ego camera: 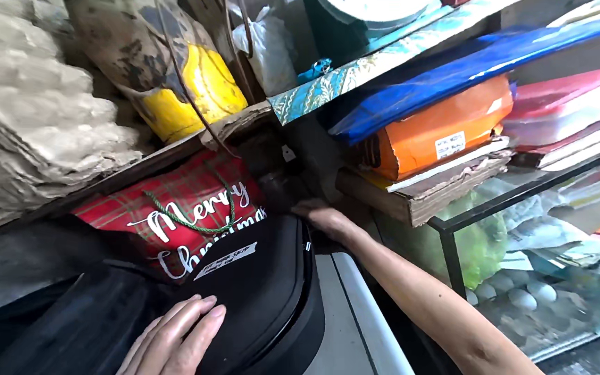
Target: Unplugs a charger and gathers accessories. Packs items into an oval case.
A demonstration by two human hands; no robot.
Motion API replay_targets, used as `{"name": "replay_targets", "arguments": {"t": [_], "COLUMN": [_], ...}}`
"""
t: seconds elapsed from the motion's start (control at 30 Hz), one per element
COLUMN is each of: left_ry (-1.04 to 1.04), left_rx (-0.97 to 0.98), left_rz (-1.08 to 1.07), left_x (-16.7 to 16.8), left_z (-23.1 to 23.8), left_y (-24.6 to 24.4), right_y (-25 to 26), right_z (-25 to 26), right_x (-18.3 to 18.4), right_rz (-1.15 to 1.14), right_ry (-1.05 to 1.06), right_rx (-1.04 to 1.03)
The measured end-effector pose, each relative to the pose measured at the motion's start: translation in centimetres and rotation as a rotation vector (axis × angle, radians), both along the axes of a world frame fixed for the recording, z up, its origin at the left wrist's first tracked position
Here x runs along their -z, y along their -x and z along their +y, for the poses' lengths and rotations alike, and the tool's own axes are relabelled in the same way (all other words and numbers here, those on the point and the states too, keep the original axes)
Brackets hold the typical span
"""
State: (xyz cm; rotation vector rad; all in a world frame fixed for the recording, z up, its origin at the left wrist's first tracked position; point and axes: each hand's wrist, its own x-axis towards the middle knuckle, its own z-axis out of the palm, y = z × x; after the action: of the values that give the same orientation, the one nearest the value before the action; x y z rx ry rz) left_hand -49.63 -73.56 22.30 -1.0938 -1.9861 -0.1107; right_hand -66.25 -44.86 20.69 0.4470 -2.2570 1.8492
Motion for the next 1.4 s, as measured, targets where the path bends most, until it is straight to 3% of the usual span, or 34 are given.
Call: {"name": "replay_targets", "arguments": {"t": [0.13, 0.23, 0.33, 0.5, 0.57, 0.63, 0.8, 1.0, 1.1, 1.17, 1.27, 1.33, 1.4], "left_ry": [-0.065, -0.186, -0.376, -0.820, -0.926, -0.972, -0.992, -1.062, -0.981, -0.922, -0.854, -1.009, -1.160], "left_rx": [-0.025, 0.109, 0.226, -0.153, -0.203, -0.199, -0.267, -0.194, -0.262, -0.161, 0.166, 0.180, 0.050], "left_rz": [0.034, 0.050, -0.153, -0.627, -0.795, -0.892, -1.147, -1.191, -1.123, -1.099, -0.964, -1.080, -1.216], "left_x": [0.4, 0.6, -0.3, -2.1, -2.6, -2.6, -2.3, -1.5, -1.9, -0.5, 5.9, 6.3, 4.1], "left_z": [0.8, 0.9, -0.8, -2.6, -2.4, -2.1, -1.9, -1.8, -1.4, -2.5, -6.4, -6.6, -5.6], "left_y": [-0.1, 1.0, 1.4, 3.4, 4.3, 4.9, 4.8, 4.8, 6.1, 8.8, 17.4, 17.1, 13.3], "right_y": [-3.5, -7.7, -9.1, -8.5, -8.6, -9.1, -11.3, -11.5, -11.6, -11.7, -11.5, -11.5, -11.8], "right_z": [-0.3, -0.1, 0.3, -0.7, -0.9, -0.8, -0.5, -0.2, -0.2, -0.6, -0.4, 0.2, 0.6], "right_x": [-0.5, -0.4, -0.3, 0.7, 1.0, 1.0, 1.7, 1.9, 2.2, 2.2, 2.3, 2.2, 2.1], "right_rz": [0.162, 0.335, 0.619, 0.723, 0.713, 0.676, 0.486, 0.585, 0.614, 0.642, 0.727, 0.761, 0.792], "right_ry": [-0.158, -0.304, -0.413, -0.298, -0.250, -0.200, -0.149, -0.151, 0.003, 0.076, -0.068, -0.196, -0.266], "right_rx": [0.081, -0.027, -0.223, -0.207, -0.179, -0.139, 0.245, 0.084, 0.062, 0.104, 0.128, 0.123, 0.100]}}
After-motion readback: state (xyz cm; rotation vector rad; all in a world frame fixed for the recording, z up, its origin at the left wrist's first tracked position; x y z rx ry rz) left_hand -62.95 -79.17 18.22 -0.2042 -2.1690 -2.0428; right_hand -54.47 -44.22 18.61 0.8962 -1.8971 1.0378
